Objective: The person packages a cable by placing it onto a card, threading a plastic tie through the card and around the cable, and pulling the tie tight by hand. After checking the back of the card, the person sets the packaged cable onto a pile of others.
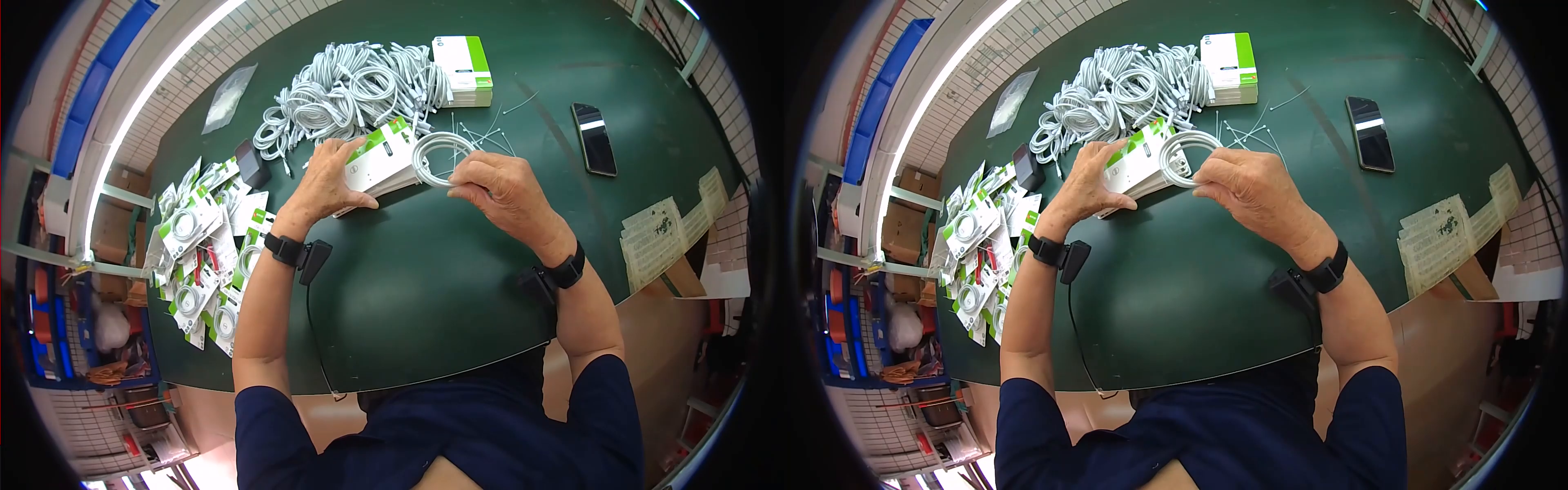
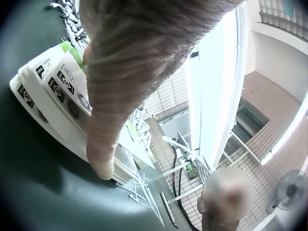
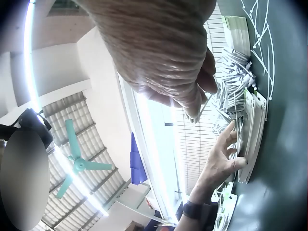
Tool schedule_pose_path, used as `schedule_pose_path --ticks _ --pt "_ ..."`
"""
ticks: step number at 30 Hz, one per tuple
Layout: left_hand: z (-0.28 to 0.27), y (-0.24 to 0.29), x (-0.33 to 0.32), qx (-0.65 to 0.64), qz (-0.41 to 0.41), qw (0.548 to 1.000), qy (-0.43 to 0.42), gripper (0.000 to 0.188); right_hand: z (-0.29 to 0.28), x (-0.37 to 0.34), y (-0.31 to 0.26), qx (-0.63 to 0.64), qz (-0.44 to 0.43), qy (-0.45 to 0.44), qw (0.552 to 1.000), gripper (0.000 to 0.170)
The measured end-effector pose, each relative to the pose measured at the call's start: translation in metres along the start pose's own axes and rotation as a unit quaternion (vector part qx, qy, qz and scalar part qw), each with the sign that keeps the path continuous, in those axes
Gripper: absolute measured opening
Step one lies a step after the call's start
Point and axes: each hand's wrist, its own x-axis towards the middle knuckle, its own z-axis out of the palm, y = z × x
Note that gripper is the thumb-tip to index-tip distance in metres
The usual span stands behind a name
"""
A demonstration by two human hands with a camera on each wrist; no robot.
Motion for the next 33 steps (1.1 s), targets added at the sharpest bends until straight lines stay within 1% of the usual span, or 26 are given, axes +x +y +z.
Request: schedule_pose_path --ticks 3,6,7,10,11,14,15,18,19,21,22,23,26,27,30,31,33 --pt "-0.008 0.006 -0.002 0.0 0.012 1.0 0.014 0.109 -0.001 0.0 -0.001 -0.002 -0.005 0.002 1.0 0.018" --pt "-0.017 0.013 -0.009 -0.043 -0.008 0.999 0.026 0.1 0.001 0.001 -0.003 0.007 -0.013 0.009 1.0 0.018" --pt "-0.021 0.018 -0.013 -0.045 -0.013 0.999 0.028 0.1 0.002 0.001 -0.003 0.009 -0.015 0.004 1.0 0.018" --pt "-0.029 0.036 -0.027 -0.006 0.025 0.995 0.098 0.07 0.002 0.001 -0.005 0.057 0.004 0.022 0.998 0.017" --pt "-0.029 0.04 -0.033 -0.011 0.019 0.995 0.101 0.07 0.002 0.001 -0.006 0.057 0.003 0.014 0.998 0.017" --pt "-0.028 0.049 -0.055 0.045 0.061 0.988 0.137 0.038 0.001 0.0 -0.01 0.14 0.019 0.1 0.985 0.018" --pt "-0.027 0.057 -0.062 0.039 0.053 0.988 0.139 0.038 0.002 0.0 -0.011 0.14 0.02 0.09 0.986 0.018" --pt "-0.024 0.088 -0.082 0.133 0.103 0.965 0.201 0.013 0.007 -0.004 -0.015 0.231 0.084 0.137 0.96 0.019" --pt "-0.021 0.094 -0.086 0.126 0.096 0.967 0.201 0.013 0.008 -0.004 -0.018 0.23 0.089 0.127 0.961 0.019" --pt "-0.012 0.106 -0.097 0.129 0.084 0.979 0.131 0.006 0.012 -0.003 -0.024 0.26 0.104 0.106 0.954 0.02" --pt "-0.004 0.111 -0.102 0.128 0.079 0.984 0.096 0.008 0.015 -0.005 -0.027 0.275 0.112 0.095 0.95 0.02" --pt "0.002 0.114 -0.102 0.12 0.073 0.985 0.097 0.008 0.019 -0.006 -0.029 0.273 0.117 0.086 0.951 0.02" --pt "0.015 0.116 -0.099 0.055 0.099 0.988 0.109 0.018 0.033 -0.007 -0.038 0.17 0.018 -0.009 0.985 0.021" --pt "0.017 0.116 -0.098 0.053 0.095 0.988 0.111 0.018 0.037 -0.007 -0.039 0.171 0.017 -0.013 0.985 0.021" --pt "0.02 0.116 -0.096 0.03 0.095 0.988 0.121 0.015 0.049 -0.012 -0.041 0.063 -0.022 -0.047 0.997 0.021" --pt "0.02 0.116 -0.095 0.031 0.094 0.988 0.122 0.015 0.051 -0.012 -0.04 0.063 -0.023 -0.048 0.997 0.021" --pt "0.021 0.116 -0.094 0.0 0.123 0.974 0.192 0.015 0.054 -0.014 -0.038 0.078 -0.007 -0.013 0.997 0.022"
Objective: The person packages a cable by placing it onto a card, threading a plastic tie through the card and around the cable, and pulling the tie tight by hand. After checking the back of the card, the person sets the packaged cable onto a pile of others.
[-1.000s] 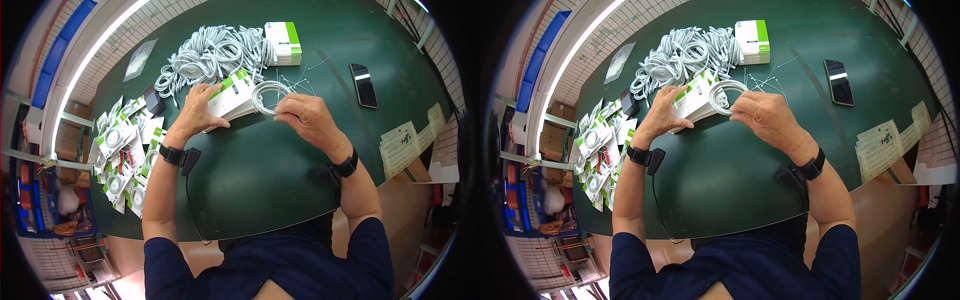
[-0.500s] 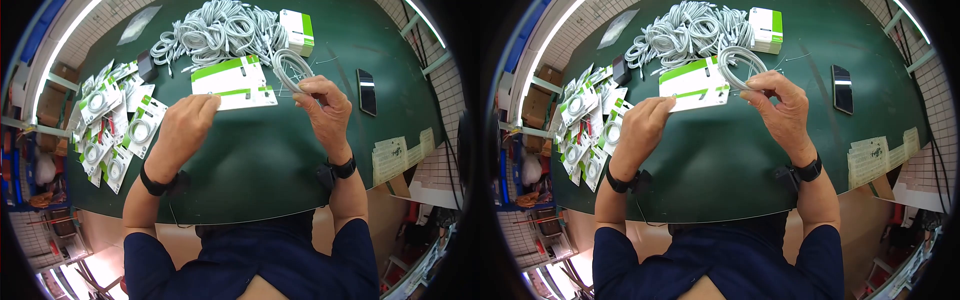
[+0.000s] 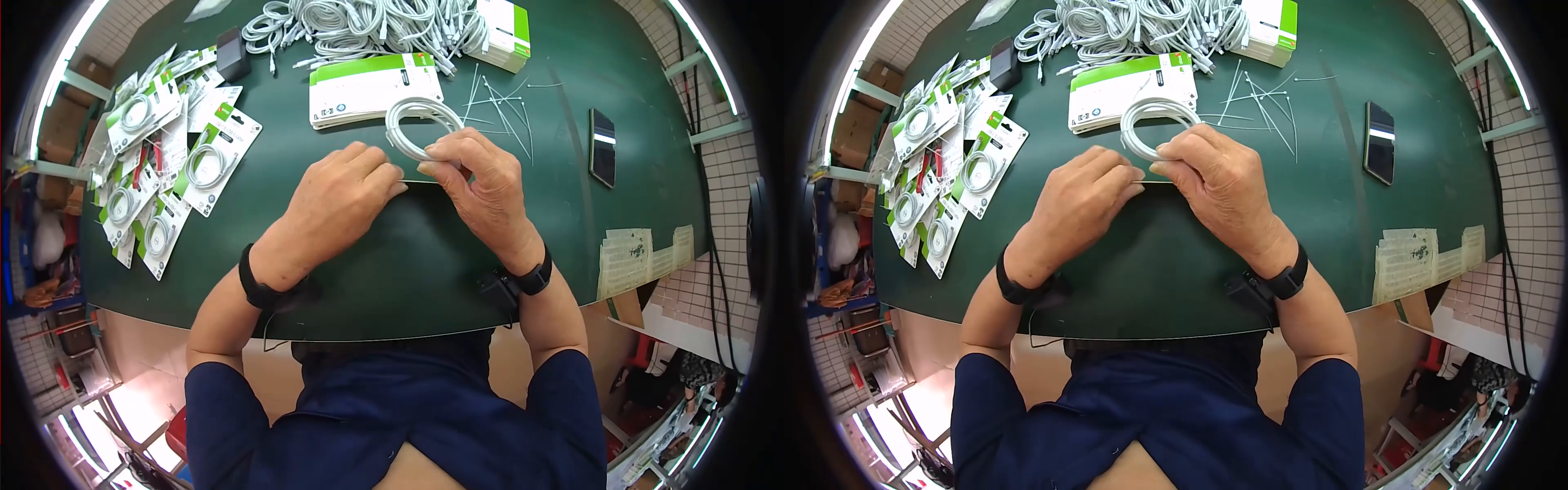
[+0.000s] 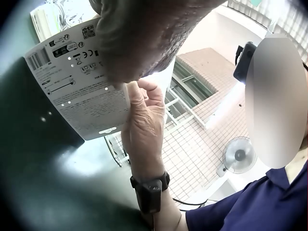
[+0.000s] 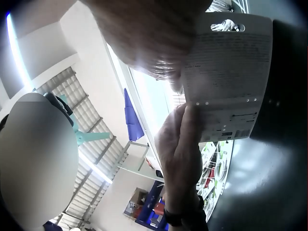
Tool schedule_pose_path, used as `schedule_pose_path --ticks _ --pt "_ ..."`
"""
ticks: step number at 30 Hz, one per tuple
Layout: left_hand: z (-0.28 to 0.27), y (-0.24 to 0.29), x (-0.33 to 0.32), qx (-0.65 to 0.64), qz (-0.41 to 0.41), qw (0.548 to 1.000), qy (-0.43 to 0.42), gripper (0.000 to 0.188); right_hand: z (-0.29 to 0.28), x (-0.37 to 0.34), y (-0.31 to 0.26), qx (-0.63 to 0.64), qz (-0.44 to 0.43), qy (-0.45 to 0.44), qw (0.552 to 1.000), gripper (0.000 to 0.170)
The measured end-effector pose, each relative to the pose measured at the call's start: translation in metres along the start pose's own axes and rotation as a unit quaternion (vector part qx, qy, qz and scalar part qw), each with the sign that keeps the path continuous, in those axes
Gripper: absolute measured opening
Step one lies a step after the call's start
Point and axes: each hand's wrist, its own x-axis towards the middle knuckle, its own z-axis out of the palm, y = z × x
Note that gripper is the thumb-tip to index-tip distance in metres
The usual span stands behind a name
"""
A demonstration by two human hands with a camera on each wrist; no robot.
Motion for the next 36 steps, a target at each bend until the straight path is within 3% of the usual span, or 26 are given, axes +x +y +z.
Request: schedule_pose_path --ticks 6,7,8,9,10,13,18,21,22,25,26,29,30,36 --pt "-0.006 0.023 -0.026 -0.078 0.027 0.987 0.139 0.028 0.001 0.001 0.002 -0.007 -0.024 0.028 0.999 0.023" --pt "-0.006 0.034 -0.032 -0.265 -0.137 0.952 0.071 0.03 0.0 0.002 0.003 -0.005 -0.045 0.025 0.999 0.024" --pt "-0.005 0.044 -0.037 -0.435 -0.293 0.852 0.0 0.031 0.0 0.002 0.003 -0.002 -0.066 0.021 0.998 0.025" --pt "-0.004 0.048 -0.04 -0.575 -0.429 0.693 -0.069 0.033 0.001 0.003 0.002 0.002 -0.089 0.015 0.996 0.026" --pt "-0.003 0.047 -0.041 -0.574 -0.432 0.693 -0.066 0.033 0.003 0.003 0.002 0.005 -0.09 0.013 0.996 0.026" --pt "0.005 0.037 -0.04 -0.762 -0.505 0.403 0.026 0.033 0.006 -0.001 0.001 0.015 -0.157 -0.01 0.987 0.031" --pt "0.017 0.033 -0.049 -0.758 -0.524 0.386 0.044 0.031 0.005 -0.003 -0.007 0.001 -0.163 -0.033 0.986 0.031" --pt "0.02 0.033 -0.046 -0.761 -0.479 0.433 0.067 0.028 -0.001 0.002 -0.014 0.023 -0.051 -0.073 0.996 0.028" --pt "0.021 0.034 -0.043 -0.762 -0.478 0.432 0.067 0.028 -0.004 0.005 -0.016 0.022 -0.051 -0.074 0.996 0.028" --pt "0.018 0.042 -0.025 -0.717 -0.454 0.524 0.078 0.028 -0.014 0.01 -0.021 -0.038 -0.04 -0.094 0.994 0.024" --pt "0.02 0.041 -0.023 -0.718 -0.452 0.524 0.076 0.028 -0.014 0.01 -0.021 -0.04 -0.039 -0.093 0.994 0.024" --pt "0.03 0.034 -0.018 -0.686 -0.42 0.591 0.063 0.028 -0.014 0.008 -0.02 -0.07 -0.041 -0.088 0.993 0.023" --pt "0.032 0.032 -0.017 -0.688 -0.42 0.589 0.06 0.028 -0.014 0.007 -0.018 -0.072 -0.038 -0.087 0.993 0.023" --pt "0.036 0.019 -0.019 -0.639 -0.361 0.678 0.045 0.028 -0.01 0.004 -0.006 -0.019 -0.018 -0.076 0.997 0.024"
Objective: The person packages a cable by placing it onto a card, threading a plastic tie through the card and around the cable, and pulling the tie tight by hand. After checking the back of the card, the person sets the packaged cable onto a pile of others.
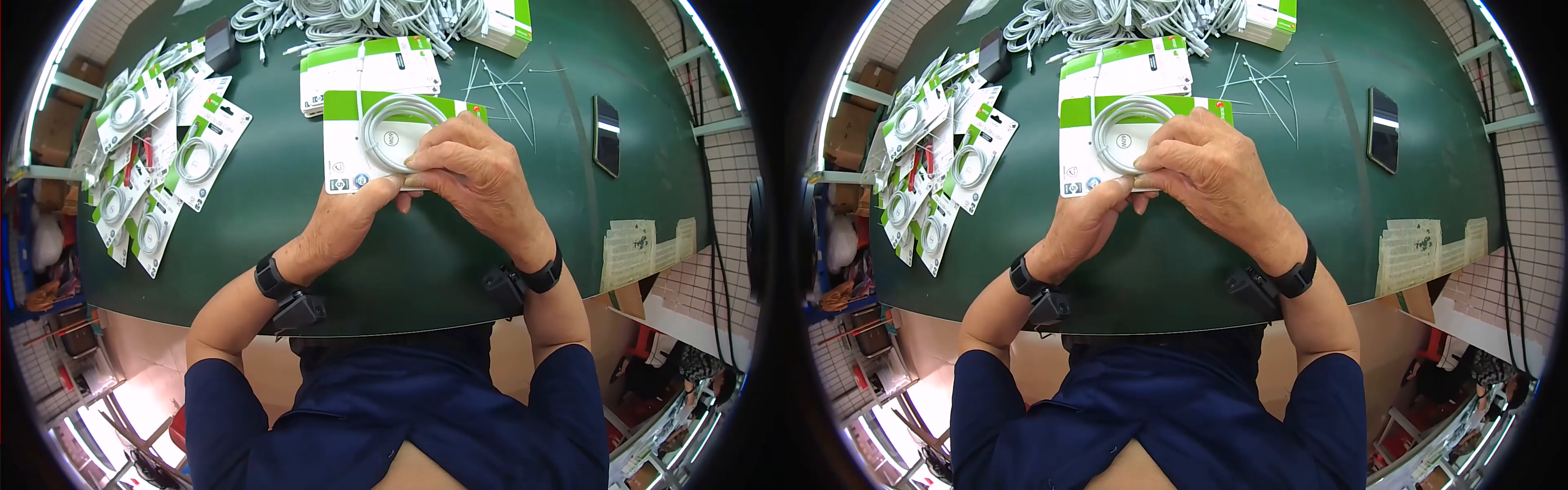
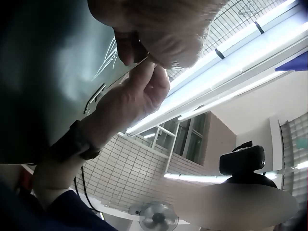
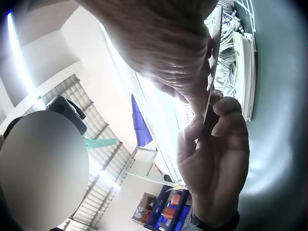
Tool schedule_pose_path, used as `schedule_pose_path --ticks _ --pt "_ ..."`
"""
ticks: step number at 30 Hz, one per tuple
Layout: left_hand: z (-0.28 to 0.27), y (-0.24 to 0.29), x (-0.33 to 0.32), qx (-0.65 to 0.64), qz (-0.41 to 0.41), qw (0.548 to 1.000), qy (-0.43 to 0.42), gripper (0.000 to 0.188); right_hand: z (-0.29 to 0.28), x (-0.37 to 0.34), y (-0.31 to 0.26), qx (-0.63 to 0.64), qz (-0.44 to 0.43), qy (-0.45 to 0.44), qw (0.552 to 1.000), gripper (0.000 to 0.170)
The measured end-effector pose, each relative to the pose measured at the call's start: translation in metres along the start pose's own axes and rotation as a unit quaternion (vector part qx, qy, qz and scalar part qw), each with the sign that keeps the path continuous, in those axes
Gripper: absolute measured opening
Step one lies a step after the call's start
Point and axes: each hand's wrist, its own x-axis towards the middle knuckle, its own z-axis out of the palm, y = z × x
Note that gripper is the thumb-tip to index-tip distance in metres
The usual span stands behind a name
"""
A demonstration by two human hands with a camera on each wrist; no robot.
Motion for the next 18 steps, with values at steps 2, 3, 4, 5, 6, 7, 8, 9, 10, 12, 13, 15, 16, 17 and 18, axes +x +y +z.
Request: schedule_pose_path --ticks 2,3,4,5,6,7,8,9,10,12,13,15,16,17,18 --pt "0.0 0.0 0.0 0.021 0.008 1.0 -0.011 0.028 0.001 0.0 0.002 -0.001 0.003 -0.002 1.0 0.024" --pt "0.005 0.0 0.0 0.001 0.021 1.0 0.007 0.028 0.002 0.0 0.003 0.013 -0.001 0.0 1.0 0.024" --pt "0.009 0.001 0.001 -0.018 0.034 0.999 0.025 0.029 0.003 0.001 0.005 0.028 -0.005 0.003 1.0 0.024" --pt "0.012 0.002 0.001 -0.037 0.046 0.997 0.042 0.029 0.005 0.001 0.006 0.042 -0.009 0.008 0.999 0.024" --pt "0.013 0.002 0.002 -0.037 0.044 0.997 0.042 0.029 0.008 0.0 0.006 0.044 -0.007 0.007 0.999 0.024" --pt "0.014 0.002 0.003 -0.026 0.02 0.997 0.072 0.031 0.012 -0.002 0.007 0.061 0.001 0.005 0.998 0.024" --pt "0.014 0.002 0.004 -0.016 -0.003 0.995 0.101 0.033 0.015 -0.003 0.009 0.079 0.008 0.002 0.997 0.025" --pt "0.014 0.001 0.006 -0.006 -0.025 0.991 0.131 0.035 0.017 -0.003 0.009 0.096 0.015 -0.001 0.995 0.025" --pt "0.015 0.0 0.009 -0.008 -0.026 0.991 0.133 0.035 0.019 -0.002 0.01 0.096 0.016 -0.003 0.995 0.025" --pt "0.016 -0.005 0.014 0.001 0.018 0.985 0.172 0.034 0.02 -0.003 0.009 0.112 0.027 -0.009 0.993 0.027" --pt "0.017 -0.005 0.016 0.006 0.039 0.981 0.192 0.034 0.021 -0.004 0.009 0.121 0.033 -0.011 0.992 0.029" --pt "0.016 -0.004 0.016 0.019 0.041 0.98 0.194 0.032 0.019 -0.004 0.008 0.121 0.034 -0.018 0.992 0.03" --pt "0.015 -0.002 0.015 0.034 0.044 0.979 0.195 0.031 0.017 -0.003 0.007 0.119 0.033 -0.023 0.992 0.032" --pt "0.014 -0.001 0.015 0.049 0.047 0.978 0.195 0.03 0.016 -0.003 0.007 0.118 0.032 -0.027 0.992 0.033" --pt "0.013 -0.001 0.015 0.047 0.045 0.978 0.197 0.03 0.016 -0.003 0.007 0.119 0.033 -0.029 0.992 0.033"
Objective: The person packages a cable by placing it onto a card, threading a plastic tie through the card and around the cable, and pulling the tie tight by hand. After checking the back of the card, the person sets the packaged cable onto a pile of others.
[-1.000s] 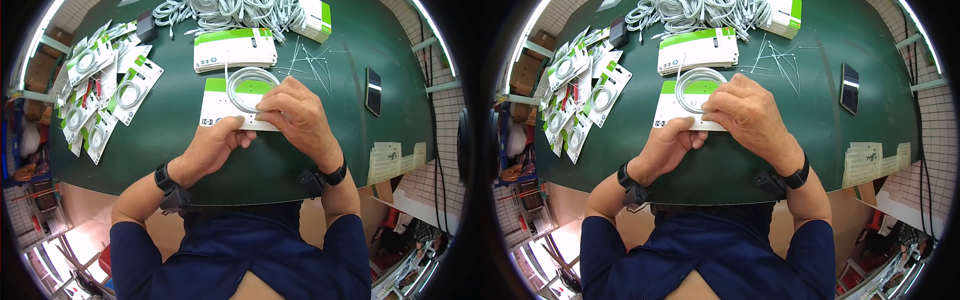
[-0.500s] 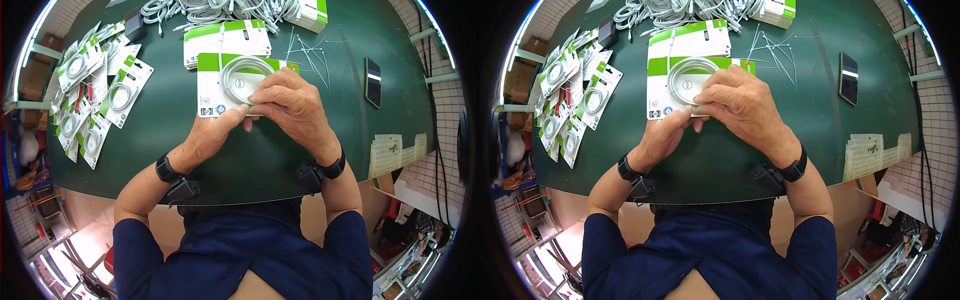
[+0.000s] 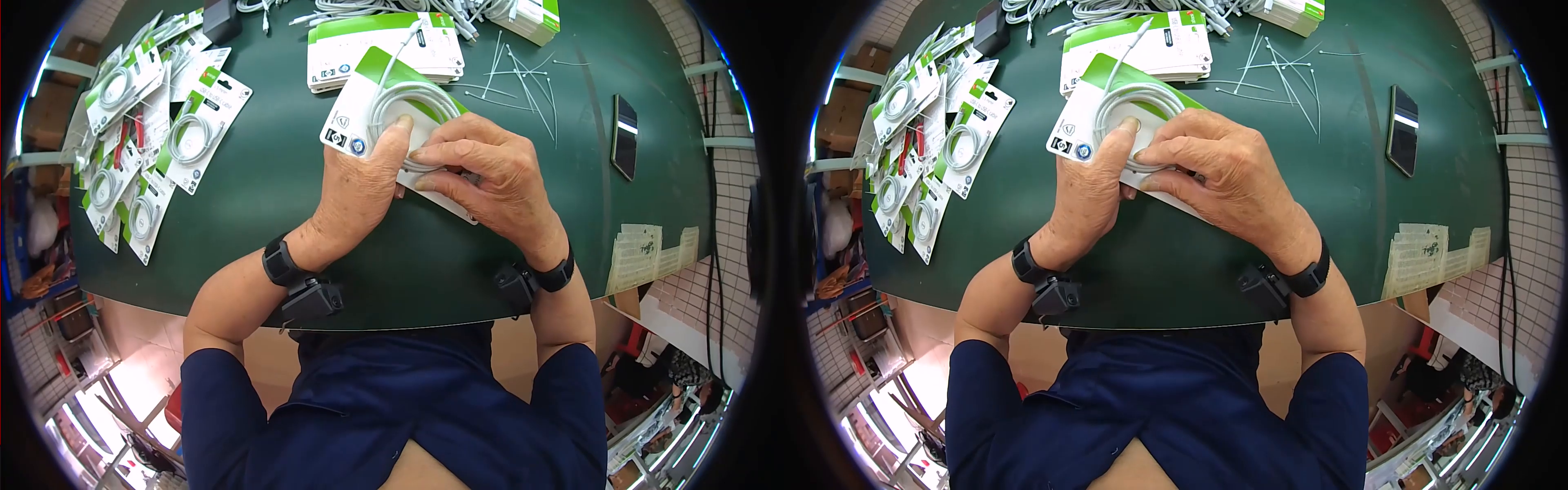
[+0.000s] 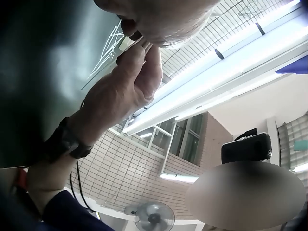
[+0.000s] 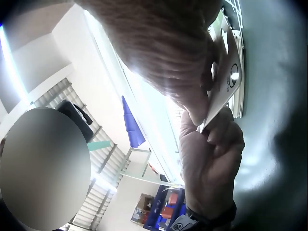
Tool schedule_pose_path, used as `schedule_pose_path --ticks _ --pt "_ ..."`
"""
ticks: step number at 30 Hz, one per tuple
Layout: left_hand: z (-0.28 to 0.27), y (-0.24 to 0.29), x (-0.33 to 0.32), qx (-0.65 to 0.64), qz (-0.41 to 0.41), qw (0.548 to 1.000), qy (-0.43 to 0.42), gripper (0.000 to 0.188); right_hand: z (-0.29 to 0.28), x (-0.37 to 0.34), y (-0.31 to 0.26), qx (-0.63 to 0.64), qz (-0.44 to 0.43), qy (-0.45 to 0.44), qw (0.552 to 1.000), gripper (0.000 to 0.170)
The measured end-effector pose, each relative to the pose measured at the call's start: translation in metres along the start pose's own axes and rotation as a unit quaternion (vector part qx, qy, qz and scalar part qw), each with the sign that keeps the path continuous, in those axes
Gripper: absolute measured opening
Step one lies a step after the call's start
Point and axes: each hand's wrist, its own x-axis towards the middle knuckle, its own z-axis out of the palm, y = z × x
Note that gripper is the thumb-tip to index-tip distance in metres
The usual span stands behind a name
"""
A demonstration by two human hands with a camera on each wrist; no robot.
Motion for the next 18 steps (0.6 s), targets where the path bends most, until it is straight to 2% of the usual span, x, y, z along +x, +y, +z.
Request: schedule_pose_path --ticks 3,11,18 --pt "-0.0034 -0.0009 0.0024 0.002 -0.023 0.999 -0.039 0.027 -0.0013 -0.0004 -0.0002 0.007 0.036 -0.007 0.999 0.033" --pt "-0.0016 0.0015 0.0049 -0.088 -0.101 0.99 -0.051 0.029 -0.0057 0.0016 -0.006 0.045 0.143 -0.031 0.988 0.023" --pt "-0.0062 0.001 0.0045 -0.068 -0.12 0.988 -0.063 0.032 -0.0041 0.0002 -0.0033 0.079 0.179 -0.044 0.98 0.024"
